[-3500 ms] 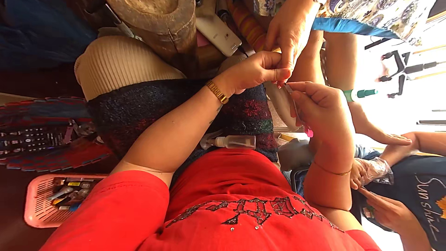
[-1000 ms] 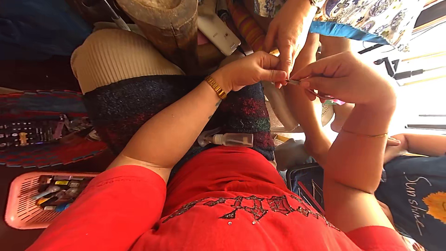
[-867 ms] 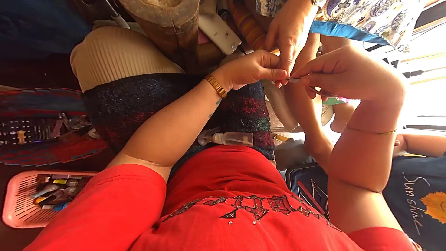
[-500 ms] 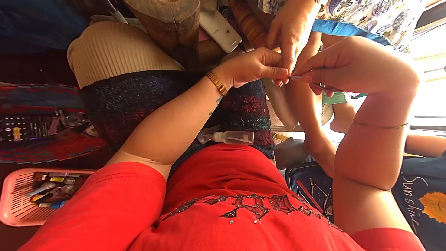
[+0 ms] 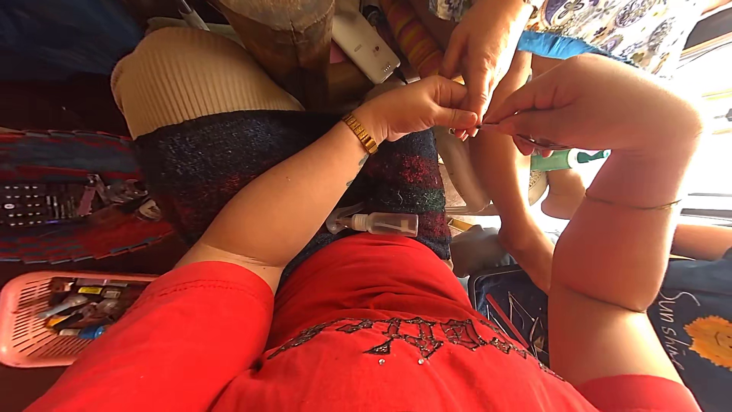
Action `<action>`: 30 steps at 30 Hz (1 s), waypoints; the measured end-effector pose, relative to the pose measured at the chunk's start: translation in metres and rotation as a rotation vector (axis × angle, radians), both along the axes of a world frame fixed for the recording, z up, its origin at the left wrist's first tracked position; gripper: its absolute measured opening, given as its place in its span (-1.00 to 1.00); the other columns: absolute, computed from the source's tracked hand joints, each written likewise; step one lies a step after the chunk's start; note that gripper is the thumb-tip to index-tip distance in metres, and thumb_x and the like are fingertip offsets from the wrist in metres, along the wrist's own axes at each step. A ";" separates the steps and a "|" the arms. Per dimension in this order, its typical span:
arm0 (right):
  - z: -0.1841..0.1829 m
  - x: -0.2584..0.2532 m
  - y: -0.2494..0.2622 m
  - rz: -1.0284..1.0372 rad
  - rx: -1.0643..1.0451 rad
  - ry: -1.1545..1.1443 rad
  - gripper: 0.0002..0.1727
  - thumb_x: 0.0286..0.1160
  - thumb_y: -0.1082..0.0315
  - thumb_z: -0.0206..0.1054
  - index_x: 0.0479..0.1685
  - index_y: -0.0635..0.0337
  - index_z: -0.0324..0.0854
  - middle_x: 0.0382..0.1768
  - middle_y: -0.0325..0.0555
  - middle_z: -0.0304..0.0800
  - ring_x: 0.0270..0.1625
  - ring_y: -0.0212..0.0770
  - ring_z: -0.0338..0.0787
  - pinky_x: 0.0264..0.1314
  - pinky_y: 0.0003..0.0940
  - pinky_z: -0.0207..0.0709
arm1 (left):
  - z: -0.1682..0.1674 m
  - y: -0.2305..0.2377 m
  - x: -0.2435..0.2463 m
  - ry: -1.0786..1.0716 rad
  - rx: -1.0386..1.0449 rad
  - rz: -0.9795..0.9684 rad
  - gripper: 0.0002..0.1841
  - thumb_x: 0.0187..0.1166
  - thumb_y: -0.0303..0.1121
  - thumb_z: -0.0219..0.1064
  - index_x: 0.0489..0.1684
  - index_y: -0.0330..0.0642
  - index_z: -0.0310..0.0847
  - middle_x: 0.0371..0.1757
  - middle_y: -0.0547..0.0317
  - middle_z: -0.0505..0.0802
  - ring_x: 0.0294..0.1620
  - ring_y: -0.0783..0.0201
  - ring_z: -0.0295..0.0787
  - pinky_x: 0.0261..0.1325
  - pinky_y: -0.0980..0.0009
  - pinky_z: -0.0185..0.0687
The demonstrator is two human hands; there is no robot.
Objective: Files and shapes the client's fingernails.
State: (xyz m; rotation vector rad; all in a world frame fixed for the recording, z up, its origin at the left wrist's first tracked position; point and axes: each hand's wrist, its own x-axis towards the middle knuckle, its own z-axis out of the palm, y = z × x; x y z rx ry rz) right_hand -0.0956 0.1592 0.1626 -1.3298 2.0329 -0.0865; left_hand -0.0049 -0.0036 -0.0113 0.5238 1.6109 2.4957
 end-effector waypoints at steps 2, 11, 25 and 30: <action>-0.001 0.001 0.000 0.004 -0.006 0.007 -0.77 0.73 0.29 0.24 -0.15 0.00 0.86 -0.59 -0.45 0.74 -0.63 -0.62 0.62 -0.58 -0.67 0.52 | -0.001 0.000 0.000 -0.004 -0.003 0.000 -0.83 0.67 -0.56 0.22 -0.24 -0.14 0.72 -0.28 0.38 0.85 -0.15 0.47 0.81 0.10 0.46 0.74; -0.027 0.017 0.015 -0.207 -0.633 -0.211 -0.76 0.73 0.37 0.18 0.06 0.30 0.72 -0.51 -0.41 0.70 -0.59 -0.57 0.59 -0.56 -0.60 0.55 | 0.004 0.003 0.004 -0.033 -0.031 0.043 -0.71 0.81 -0.37 0.09 -0.28 -0.11 0.73 -0.32 0.39 0.84 -0.17 0.48 0.78 0.09 0.47 0.69; -0.142 0.099 -0.013 -0.765 -1.610 -0.157 -0.81 0.92 0.37 -0.13 0.15 0.15 0.38 -0.56 -0.25 0.65 -0.73 -0.40 0.59 -0.76 -0.50 0.55 | 0.004 0.010 0.003 -0.094 -0.105 0.160 -0.81 0.75 -0.40 0.23 -0.23 -0.19 0.76 -0.34 0.40 0.82 -0.22 0.56 0.73 0.03 0.54 0.65; -0.168 0.136 0.012 -0.737 -1.397 -0.240 -0.83 0.88 0.48 -0.14 0.17 0.28 0.32 -0.37 -0.18 0.71 -0.64 -0.48 0.64 -0.68 -0.66 0.57 | 0.008 0.012 0.006 -0.129 -0.036 0.155 -0.81 0.74 -0.44 0.21 -0.24 -0.20 0.75 -0.35 0.37 0.84 -0.19 0.51 0.79 0.11 0.50 0.70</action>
